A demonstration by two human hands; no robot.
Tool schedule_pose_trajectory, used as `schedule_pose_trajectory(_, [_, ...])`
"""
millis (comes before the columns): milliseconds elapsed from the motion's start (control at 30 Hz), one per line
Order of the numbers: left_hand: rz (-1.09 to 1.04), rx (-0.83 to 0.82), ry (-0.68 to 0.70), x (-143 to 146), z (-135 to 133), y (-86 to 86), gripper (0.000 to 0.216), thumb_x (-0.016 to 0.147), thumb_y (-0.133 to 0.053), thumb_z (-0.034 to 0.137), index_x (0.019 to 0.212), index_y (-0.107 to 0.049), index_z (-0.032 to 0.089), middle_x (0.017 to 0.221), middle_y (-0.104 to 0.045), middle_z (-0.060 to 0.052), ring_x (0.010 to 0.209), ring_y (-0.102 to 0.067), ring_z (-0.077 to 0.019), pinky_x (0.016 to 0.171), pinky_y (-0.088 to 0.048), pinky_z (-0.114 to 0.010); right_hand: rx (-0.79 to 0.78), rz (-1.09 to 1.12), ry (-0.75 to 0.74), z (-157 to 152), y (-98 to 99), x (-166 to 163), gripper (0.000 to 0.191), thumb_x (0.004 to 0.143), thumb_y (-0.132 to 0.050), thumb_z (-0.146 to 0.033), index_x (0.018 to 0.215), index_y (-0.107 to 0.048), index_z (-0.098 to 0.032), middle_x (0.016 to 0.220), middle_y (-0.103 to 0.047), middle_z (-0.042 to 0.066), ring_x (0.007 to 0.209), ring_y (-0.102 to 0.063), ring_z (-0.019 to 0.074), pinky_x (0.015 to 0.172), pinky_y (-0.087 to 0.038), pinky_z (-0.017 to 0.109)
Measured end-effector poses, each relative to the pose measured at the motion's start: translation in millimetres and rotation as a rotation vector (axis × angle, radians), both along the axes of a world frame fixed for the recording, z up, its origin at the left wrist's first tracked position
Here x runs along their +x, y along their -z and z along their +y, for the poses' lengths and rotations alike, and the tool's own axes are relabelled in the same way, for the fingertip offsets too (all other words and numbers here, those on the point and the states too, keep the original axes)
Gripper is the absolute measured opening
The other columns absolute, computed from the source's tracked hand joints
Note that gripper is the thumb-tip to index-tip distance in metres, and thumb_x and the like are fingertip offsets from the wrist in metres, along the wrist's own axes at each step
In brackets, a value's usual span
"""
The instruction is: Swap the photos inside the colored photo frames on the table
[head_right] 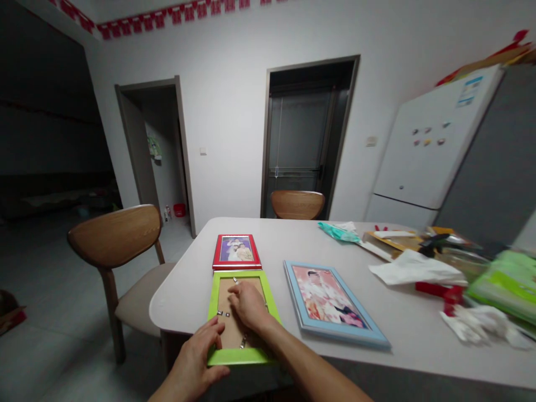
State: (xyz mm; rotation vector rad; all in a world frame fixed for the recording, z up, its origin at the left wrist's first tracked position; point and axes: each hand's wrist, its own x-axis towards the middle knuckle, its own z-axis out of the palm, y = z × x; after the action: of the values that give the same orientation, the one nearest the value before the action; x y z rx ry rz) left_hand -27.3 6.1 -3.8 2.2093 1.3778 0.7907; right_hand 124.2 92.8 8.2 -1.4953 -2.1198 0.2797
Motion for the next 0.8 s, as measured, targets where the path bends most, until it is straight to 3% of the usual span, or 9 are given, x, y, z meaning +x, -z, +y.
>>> schedule_pose_trajectory(200, [-0.010, -0.009, -0.007, 0.7, 0.9, 1.0, 0.044, 0.050, -0.066, 0.012, 0.093, -0.055, 0.016, 0.102, -0.060, -0.007, 0.115, -0.039, -0.0219, 0.096, -0.033, -0.034, -0.066, -0.042, 0.223, 46.8, 4.9, 2.4, 0.022, 0.073, -0.044, -0.028, 0.071, -0.063, -0.018, 0.071, -0.064, 0.006, 0.065, -0.055, 0.0152, 0.054, -0.031, 0.023])
schedule_pose_trajectory(467, [0.051, -0.014, -0.030, 0.1, -3.6, 2.5, 0.059, 0.055, -0.062, 0.015, 0.111, -0.046, 0.008, 0.112, -0.054, -0.013, 0.117, -0.036, -0.0221, 0.098, -0.031, -0.035, -0.109, -0.016, 0.358, 64.9, 10.9, -5.2, 0.016, 0.067, -0.048, -0.024, 0.072, -0.061, -0.016, 0.076, -0.064, 0.010, 0.071, -0.057, 0.0200, 0.054, -0.032, 0.025])
schedule_pose_trajectory(667, [0.244, -0.039, -0.016, 14.6, -3.7, -5.8, 0.051, 0.051, -0.067, 0.017, 0.100, -0.053, 0.013, 0.126, -0.042, -0.013, 0.120, -0.031, -0.0261, 0.101, -0.023, -0.043, -0.083, 0.128, 0.245, 57.2, -1.4, 7.2, 0.020, 0.070, -0.047, -0.028, 0.069, -0.063, -0.016, 0.071, -0.065, 0.007, 0.068, -0.058, 0.0161, 0.058, -0.037, 0.023])
schedule_pose_trajectory(800, [0.277, -0.002, 0.051, 29.9, 0.9, -1.0, 0.047, 0.052, -0.067, 0.022, 0.097, -0.054, 0.017, 0.128, -0.040, -0.010, 0.121, -0.028, -0.0260, 0.101, -0.018, -0.047, -0.041, 0.241, 0.173, 41.7, -7.2, 34.1, 0.024, 0.072, -0.043, -0.027, 0.081, -0.063, -0.017, 0.081, -0.066, 0.004, 0.073, -0.058, 0.0139, 0.064, -0.040, 0.021])
